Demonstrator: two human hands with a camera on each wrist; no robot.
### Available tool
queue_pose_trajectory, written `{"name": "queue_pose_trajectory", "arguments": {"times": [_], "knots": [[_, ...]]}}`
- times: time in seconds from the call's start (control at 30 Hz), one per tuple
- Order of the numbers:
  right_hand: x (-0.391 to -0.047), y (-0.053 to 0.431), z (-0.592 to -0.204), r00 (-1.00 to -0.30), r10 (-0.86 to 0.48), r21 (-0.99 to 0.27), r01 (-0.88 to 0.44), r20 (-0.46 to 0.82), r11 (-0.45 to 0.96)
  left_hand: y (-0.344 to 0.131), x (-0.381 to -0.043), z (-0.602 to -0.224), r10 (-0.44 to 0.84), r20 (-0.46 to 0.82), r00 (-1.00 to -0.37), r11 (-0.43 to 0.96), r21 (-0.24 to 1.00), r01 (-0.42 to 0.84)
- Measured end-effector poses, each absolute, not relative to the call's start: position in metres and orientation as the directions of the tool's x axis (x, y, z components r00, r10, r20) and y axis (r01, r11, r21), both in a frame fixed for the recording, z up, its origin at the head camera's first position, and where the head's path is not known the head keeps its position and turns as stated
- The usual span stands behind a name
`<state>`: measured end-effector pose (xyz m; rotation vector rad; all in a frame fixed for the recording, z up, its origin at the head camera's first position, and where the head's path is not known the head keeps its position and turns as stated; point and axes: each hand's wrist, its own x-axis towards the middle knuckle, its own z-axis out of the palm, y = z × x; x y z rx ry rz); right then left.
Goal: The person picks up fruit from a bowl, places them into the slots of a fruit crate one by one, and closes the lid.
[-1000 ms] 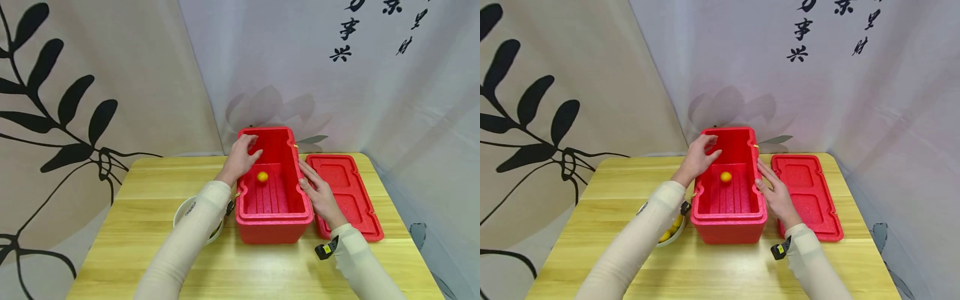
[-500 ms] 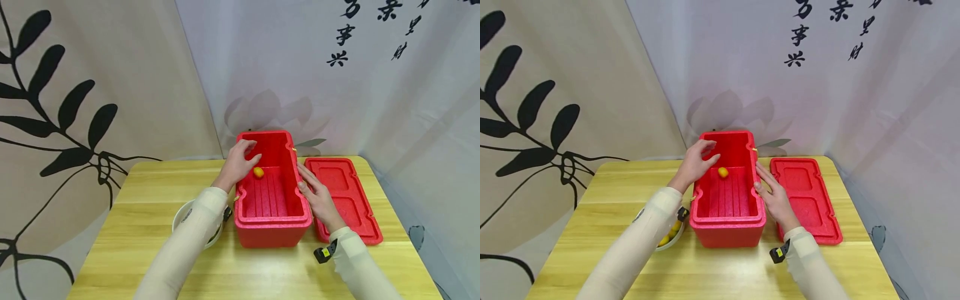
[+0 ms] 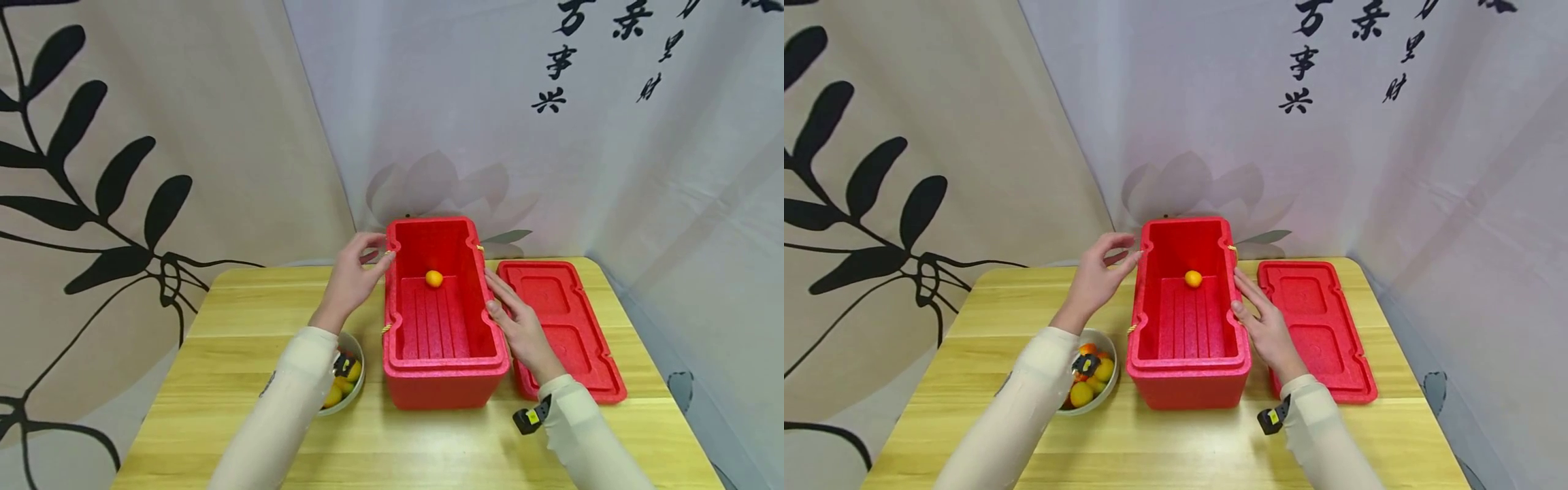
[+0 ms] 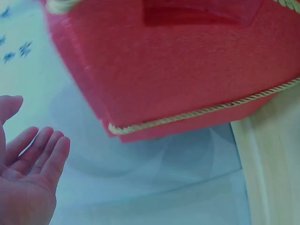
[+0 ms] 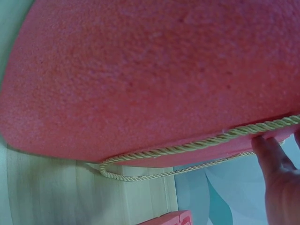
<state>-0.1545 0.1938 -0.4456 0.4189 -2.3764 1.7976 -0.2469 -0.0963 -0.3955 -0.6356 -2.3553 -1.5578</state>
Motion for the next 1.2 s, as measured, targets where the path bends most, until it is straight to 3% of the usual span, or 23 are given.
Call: {"name": "queue_pose_trajectory", "arguments": {"times": [0.33,0.93,1.2], "knots": [[-0.154,0.194,-0.446,-0.950,-0.137,-0.921,-0.308,0.282,0.239,-0.143,-0.224,-0.403,0.173,0.495,-0.851,0.438,0.735,0.517],[-0.154,0.193,-0.447,-0.957,-0.128,-0.933,-0.282,0.259,0.224,-0.195,-0.195,-0.434,0.093,0.407,-0.909,0.505,0.767,0.396],[-0.155,0.195,-0.449,-0.953,-0.132,-0.932,-0.295,0.272,0.209,-0.204,-0.181,-0.460,0.103,0.312,-0.944,0.549,0.774,0.316]]}}
